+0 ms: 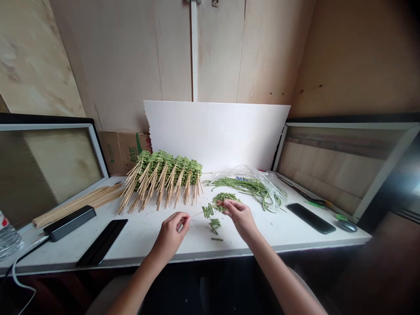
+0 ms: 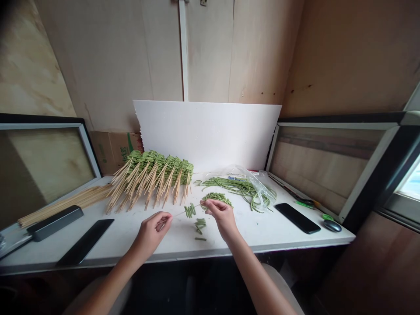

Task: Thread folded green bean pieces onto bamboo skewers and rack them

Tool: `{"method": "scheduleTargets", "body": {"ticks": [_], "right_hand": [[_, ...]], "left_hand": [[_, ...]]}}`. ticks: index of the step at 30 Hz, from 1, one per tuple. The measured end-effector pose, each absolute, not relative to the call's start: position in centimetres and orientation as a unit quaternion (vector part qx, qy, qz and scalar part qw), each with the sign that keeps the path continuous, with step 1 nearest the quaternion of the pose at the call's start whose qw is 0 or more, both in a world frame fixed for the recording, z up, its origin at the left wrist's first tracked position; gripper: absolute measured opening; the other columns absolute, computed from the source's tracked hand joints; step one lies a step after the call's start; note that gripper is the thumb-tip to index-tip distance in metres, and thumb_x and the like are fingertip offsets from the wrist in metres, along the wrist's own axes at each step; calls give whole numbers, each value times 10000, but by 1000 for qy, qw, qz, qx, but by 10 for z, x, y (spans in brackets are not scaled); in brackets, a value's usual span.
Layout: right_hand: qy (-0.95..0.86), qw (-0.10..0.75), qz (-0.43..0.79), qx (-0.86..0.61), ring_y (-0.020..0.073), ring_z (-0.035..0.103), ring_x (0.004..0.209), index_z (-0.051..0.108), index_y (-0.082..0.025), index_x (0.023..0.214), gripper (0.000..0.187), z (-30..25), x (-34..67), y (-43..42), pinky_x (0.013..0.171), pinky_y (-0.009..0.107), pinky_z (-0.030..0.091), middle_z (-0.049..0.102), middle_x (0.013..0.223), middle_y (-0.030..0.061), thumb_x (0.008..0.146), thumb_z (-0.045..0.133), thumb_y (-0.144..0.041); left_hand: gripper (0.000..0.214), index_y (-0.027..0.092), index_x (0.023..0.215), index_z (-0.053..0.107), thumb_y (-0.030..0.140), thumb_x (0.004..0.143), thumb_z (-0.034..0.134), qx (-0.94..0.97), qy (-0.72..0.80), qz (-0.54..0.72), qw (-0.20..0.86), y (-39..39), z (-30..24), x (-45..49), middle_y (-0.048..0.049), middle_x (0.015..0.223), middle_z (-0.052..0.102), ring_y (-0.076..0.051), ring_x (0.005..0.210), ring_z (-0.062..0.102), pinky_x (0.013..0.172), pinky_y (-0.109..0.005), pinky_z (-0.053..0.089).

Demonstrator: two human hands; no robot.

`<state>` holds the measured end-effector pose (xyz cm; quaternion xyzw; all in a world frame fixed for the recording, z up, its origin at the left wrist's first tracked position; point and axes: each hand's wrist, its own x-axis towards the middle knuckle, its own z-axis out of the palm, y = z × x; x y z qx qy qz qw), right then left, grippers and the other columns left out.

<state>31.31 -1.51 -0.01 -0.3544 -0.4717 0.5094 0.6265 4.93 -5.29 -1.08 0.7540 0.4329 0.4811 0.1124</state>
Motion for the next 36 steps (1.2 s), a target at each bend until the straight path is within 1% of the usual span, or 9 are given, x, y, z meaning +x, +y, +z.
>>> {"method": "scheduleTargets", "body": {"ticks": [9,15,21,24,27,29,32,34,36], "right_hand": [[-465,647,500,-339,344,716,1134,817,-210,918,310,-3,304,-18,868,429,593,815,1004,109,745,881,-459],[-490,626,496,-349,344,703,1163,823,-212,921,339,-1,301,-23,929,443,581,806,1064,119,745,873,-497],[-531,592,494,-351,300,740,980,821,-207,818,284,-11,292,-23,829,394,595,800,951,93,752,870,-479],[-546,578,484,-365,278,731,957,828,-216,903,326,-12,296,-19,809,394,605,786,1089,97,743,867,-497],[-629,509,428,-403,272,727,931,826,-229,983,361,-5,307,-18,727,369,591,785,1115,101,783,817,-529],[-726,406,357,-425,262,721,871,838,-239,896,271,-1,315,-21,700,348,555,805,976,82,802,805,-491],[-808,246,292,-449,255,706,784,846,-265,801,114,0,321,-26,656,326,504,800,819,54,751,852,-367],[-812,199,279,-472,248,699,729,850,-266,791,68,-4,320,-29,619,315,478,797,788,53,725,855,-282],[-814,194,260,-482,251,697,730,844,-259,764,54,-8,318,-30,622,313,472,791,765,57,727,829,-222]], "left_hand": [[158,201,930,642,280,1018,537,763,428,472,110,-55,-7,49,-27,830,661,-153,710,610,679,-252,478],[157,198,941,646,262,1018,525,772,422,463,109,-56,-6,48,-26,833,661,-145,689,586,652,-243,459],[158,193,933,662,267,1008,544,771,414,470,114,-57,-6,52,-35,832,680,-151,704,619,648,-238,478],[150,193,941,663,282,1005,561,761,424,478,113,-54,-8,49,-33,833,689,-147,693,629,641,-235,484],[147,191,962,663,298,1002,569,745,435,492,120,-50,-10,44,-43,847,708,-160,737,669,673,-237,513],[148,190,964,661,306,996,574,734,444,498,128,-47,-12,41,-44,843,716,-165,753,685,684,-238,528],[153,191,955,659,317,991,579,725,451,503,138,-43,-13,38,-41,830,716,-165,751,692,680,-237,536],[158,190,956,659,321,990,579,725,449,502,140,-42,-13,39,-43,836,717,-168,760,697,687,-239,540],[162,190,956,662,322,991,575,729,448,499,137,-42,-13,40,-47,839,719,-169,759,698,687,-243,540]]}}
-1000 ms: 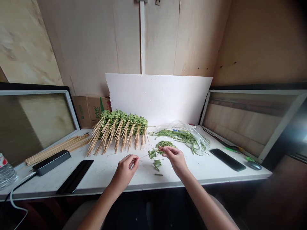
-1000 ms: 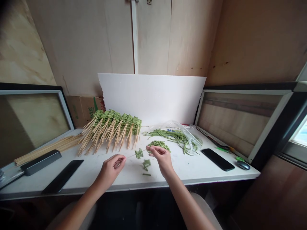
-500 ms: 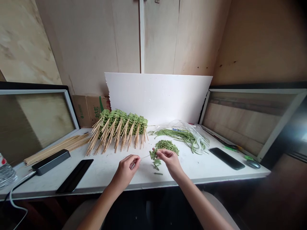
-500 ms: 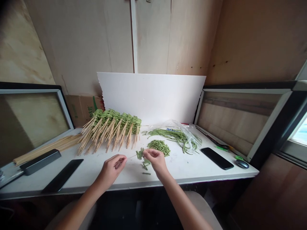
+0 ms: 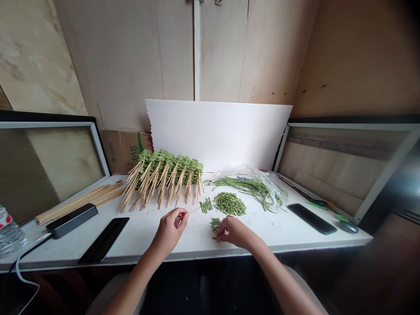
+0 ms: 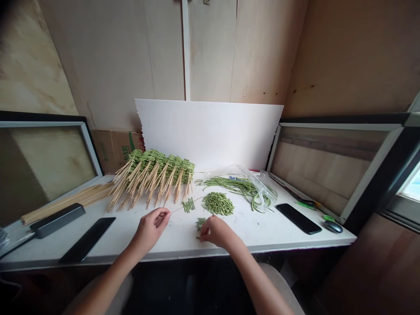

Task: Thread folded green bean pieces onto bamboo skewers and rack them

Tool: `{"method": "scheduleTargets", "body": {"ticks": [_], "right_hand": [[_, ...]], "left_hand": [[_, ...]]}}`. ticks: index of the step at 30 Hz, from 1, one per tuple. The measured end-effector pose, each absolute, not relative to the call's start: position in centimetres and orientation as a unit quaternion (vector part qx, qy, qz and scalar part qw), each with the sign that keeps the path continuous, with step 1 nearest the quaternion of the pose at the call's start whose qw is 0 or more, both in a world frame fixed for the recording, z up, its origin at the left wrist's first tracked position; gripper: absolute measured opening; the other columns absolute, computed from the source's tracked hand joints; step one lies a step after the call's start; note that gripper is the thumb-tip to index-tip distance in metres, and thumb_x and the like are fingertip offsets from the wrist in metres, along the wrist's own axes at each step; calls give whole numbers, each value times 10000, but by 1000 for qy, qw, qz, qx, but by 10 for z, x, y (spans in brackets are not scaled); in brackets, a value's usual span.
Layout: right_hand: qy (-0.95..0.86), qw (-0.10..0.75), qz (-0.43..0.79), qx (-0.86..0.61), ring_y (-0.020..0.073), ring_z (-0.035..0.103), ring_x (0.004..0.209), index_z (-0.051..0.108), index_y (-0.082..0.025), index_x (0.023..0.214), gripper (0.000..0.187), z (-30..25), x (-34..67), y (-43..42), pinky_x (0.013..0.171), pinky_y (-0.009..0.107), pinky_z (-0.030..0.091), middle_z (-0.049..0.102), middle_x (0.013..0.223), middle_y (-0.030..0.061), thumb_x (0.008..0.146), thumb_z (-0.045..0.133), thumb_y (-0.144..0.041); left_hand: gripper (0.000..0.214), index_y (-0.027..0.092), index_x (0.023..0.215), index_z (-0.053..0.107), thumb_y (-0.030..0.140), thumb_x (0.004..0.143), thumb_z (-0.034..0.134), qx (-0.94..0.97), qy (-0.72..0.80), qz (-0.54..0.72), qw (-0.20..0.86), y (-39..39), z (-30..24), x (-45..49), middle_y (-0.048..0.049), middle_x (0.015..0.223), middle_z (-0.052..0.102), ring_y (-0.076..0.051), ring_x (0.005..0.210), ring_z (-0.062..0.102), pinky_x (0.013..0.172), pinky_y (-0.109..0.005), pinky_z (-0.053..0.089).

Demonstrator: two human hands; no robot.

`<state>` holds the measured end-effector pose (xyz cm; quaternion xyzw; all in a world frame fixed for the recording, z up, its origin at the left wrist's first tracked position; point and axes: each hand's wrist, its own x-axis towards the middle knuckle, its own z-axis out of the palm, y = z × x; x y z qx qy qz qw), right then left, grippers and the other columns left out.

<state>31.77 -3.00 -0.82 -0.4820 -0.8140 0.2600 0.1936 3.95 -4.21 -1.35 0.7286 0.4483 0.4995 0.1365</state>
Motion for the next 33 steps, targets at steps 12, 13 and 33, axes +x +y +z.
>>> {"method": "scheduleTargets", "body": {"ticks": [12,13,33], "right_hand": [[-644,455,484,-379,190,670,783,773,-205,892,306,8,330,-16,670,293,486,757,848,46,863,750,-509],[-615,483,507,-362,178,657,782,768,-208,894,295,8,331,-14,680,288,484,746,850,38,862,758,-501],[-501,573,546,-350,315,724,1116,748,-215,891,398,14,319,-18,1017,452,561,799,1022,116,796,774,-600]], "left_hand": [[178,192,969,662,355,980,589,719,442,507,176,-49,-5,41,-49,842,719,-180,777,712,705,-257,570],[178,192,963,661,354,980,590,719,440,508,179,-50,-4,42,-48,840,718,-179,775,711,705,-256,571],[183,184,896,674,327,971,587,738,427,499,156,-59,1,53,-43,768,704,-163,666,673,633,-245,564]]}}
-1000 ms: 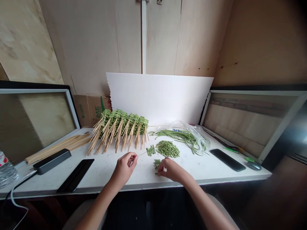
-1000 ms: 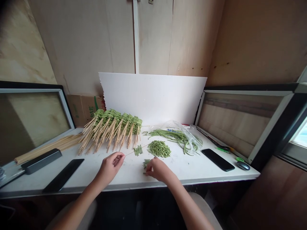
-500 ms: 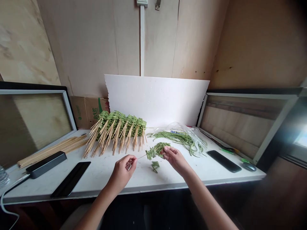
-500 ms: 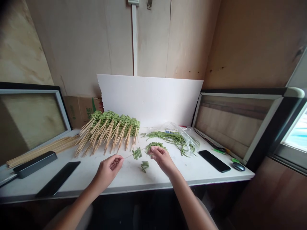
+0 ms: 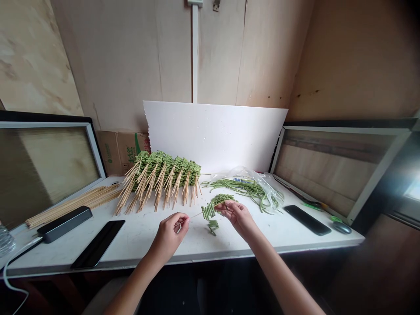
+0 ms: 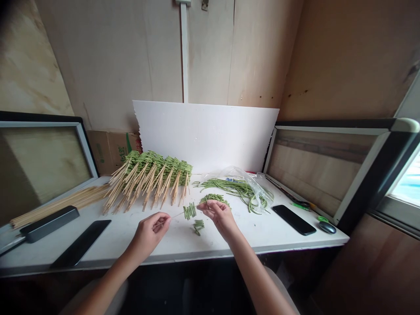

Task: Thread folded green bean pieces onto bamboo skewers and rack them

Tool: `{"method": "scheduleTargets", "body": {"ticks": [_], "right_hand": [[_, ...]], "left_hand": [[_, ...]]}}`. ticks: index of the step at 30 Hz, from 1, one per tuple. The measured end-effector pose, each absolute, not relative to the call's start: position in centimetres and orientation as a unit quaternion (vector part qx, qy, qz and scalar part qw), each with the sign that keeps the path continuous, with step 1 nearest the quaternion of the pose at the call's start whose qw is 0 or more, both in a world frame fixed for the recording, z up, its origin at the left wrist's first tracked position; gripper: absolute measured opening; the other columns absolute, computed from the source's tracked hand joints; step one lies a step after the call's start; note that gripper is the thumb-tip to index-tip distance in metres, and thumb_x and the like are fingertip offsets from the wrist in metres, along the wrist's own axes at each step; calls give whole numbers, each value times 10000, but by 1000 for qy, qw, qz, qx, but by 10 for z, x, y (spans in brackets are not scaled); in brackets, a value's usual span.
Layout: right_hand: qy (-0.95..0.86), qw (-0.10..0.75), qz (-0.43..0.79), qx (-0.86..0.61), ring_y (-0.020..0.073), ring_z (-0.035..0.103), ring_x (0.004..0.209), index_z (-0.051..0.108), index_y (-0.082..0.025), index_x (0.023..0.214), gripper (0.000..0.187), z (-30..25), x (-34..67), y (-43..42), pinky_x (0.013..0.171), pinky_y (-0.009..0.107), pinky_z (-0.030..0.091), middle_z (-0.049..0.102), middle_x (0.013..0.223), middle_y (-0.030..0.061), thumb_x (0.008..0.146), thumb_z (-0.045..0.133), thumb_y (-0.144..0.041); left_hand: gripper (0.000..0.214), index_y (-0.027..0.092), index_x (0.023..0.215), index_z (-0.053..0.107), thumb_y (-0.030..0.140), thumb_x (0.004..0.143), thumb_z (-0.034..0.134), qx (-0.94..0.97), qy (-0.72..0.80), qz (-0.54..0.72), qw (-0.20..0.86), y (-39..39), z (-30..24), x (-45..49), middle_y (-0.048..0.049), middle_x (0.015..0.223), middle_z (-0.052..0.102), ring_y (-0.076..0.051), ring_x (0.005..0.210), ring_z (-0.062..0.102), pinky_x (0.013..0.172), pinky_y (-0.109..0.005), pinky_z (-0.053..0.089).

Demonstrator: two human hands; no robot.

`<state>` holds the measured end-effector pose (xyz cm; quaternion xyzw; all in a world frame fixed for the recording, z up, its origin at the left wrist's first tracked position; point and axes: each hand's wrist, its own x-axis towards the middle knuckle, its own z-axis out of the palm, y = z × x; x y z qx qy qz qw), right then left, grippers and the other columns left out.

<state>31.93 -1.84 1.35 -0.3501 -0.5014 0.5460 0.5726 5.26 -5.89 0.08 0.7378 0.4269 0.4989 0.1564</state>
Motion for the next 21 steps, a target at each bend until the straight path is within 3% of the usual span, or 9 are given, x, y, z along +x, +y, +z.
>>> {"method": "scheduleTargets", "body": {"ticks": [6,12,16,19,21], "right_hand": [[-480,599,556,-319,312,738,1075,745,-228,855,326,16,316,-21,1088,473,520,800,975,100,785,809,-541],[-490,592,544,-336,321,735,1090,722,-227,872,361,16,316,-21,1022,462,551,797,998,111,794,781,-574],[-488,583,542,-358,335,736,1079,704,-231,873,393,14,317,-20,803,397,595,795,1011,119,780,773,-607],[-477,579,553,-362,331,745,1030,701,-223,835,377,15,319,-20,591,309,517,796,967,120,759,793,-581],[-479,580,553,-359,314,747,989,712,-207,813,355,15,320,-20,554,284,468,796,927,120,755,803,-544]], "left_hand": [[178,181,897,683,313,971,590,738,426,499,155,-59,1,52,-47,773,710,-165,678,676,641,-244,563],[164,183,908,681,303,974,591,738,424,501,155,-57,-2,51,-43,782,708,-161,686,674,647,-239,560],[174,183,905,677,312,978,587,739,423,499,160,-58,-1,52,-47,790,705,-168,695,675,655,-248,562],[166,187,919,673,311,982,583,741,424,495,161,-58,0,52,-49,822,710,-170,719,679,666,-249,558],[162,194,923,668,307,989,571,748,422,488,154,-59,0,52,-46,839,709,-170,731,676,671,-250,553]]}}
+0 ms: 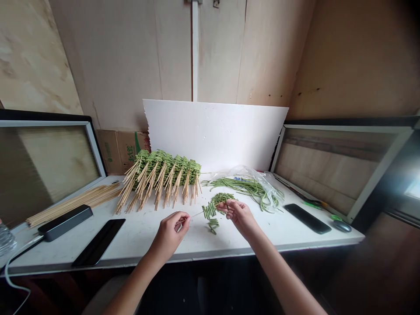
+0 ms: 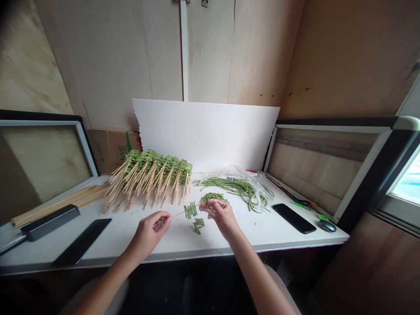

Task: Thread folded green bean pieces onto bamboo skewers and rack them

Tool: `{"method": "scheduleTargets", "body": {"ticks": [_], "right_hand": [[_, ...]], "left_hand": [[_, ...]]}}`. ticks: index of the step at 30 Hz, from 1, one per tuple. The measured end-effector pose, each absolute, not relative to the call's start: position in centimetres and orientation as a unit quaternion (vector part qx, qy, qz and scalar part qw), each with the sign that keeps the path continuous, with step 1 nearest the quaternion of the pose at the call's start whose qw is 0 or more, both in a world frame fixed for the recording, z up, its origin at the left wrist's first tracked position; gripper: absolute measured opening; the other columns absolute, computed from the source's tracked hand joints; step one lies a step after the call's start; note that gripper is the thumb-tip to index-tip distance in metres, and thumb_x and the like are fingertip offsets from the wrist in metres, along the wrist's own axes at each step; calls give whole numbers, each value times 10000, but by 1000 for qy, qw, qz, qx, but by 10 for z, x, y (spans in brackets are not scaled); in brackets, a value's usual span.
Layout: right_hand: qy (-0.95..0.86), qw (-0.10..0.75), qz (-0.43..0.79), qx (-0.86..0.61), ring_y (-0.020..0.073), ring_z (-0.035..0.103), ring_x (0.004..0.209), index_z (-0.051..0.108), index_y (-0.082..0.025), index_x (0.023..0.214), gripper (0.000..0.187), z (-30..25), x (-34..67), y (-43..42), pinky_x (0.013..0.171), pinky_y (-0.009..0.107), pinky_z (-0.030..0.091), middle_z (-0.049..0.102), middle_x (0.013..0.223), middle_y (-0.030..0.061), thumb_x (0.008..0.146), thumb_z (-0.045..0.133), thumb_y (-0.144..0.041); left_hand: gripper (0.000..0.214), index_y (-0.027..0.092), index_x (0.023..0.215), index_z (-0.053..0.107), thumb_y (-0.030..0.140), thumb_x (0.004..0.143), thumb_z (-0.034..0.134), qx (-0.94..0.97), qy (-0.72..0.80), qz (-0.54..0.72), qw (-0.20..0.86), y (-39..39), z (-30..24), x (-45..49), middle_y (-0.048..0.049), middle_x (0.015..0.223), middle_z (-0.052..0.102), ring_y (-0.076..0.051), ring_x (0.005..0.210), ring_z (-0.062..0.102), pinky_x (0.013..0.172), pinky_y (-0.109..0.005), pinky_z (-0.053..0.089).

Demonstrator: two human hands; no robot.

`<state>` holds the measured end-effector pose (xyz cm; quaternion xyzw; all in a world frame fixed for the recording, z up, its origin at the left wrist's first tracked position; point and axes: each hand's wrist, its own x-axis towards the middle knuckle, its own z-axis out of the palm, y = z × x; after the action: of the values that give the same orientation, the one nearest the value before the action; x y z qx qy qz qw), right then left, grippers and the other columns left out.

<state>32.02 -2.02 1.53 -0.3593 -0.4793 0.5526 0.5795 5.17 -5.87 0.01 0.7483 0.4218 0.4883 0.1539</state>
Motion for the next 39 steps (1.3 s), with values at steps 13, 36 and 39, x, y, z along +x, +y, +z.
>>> {"method": "scheduleTargets", "body": {"ticks": [13,36,39], "right_hand": [[-516,550,543,-370,252,748,858,725,-181,787,370,18,334,-18,651,289,514,752,763,66,739,848,-527],[-535,590,467,-385,272,715,956,820,-226,886,316,20,325,-22,788,367,570,800,1017,97,769,847,-518],[-518,598,492,-364,335,652,1230,820,-234,915,305,21,320,-24,935,431,574,795,1122,111,771,853,-501]], "left_hand": [[180,225,964,652,300,1029,503,787,416,437,129,-59,3,46,-42,890,692,-177,756,648,718,-271,529],[137,215,992,642,264,1030,520,771,416,467,118,-59,1,47,-40,915,685,-161,779,635,699,-250,479],[140,213,996,641,255,1032,513,772,413,469,110,-60,-1,48,-43,914,683,-162,774,634,711,-256,484]]}}
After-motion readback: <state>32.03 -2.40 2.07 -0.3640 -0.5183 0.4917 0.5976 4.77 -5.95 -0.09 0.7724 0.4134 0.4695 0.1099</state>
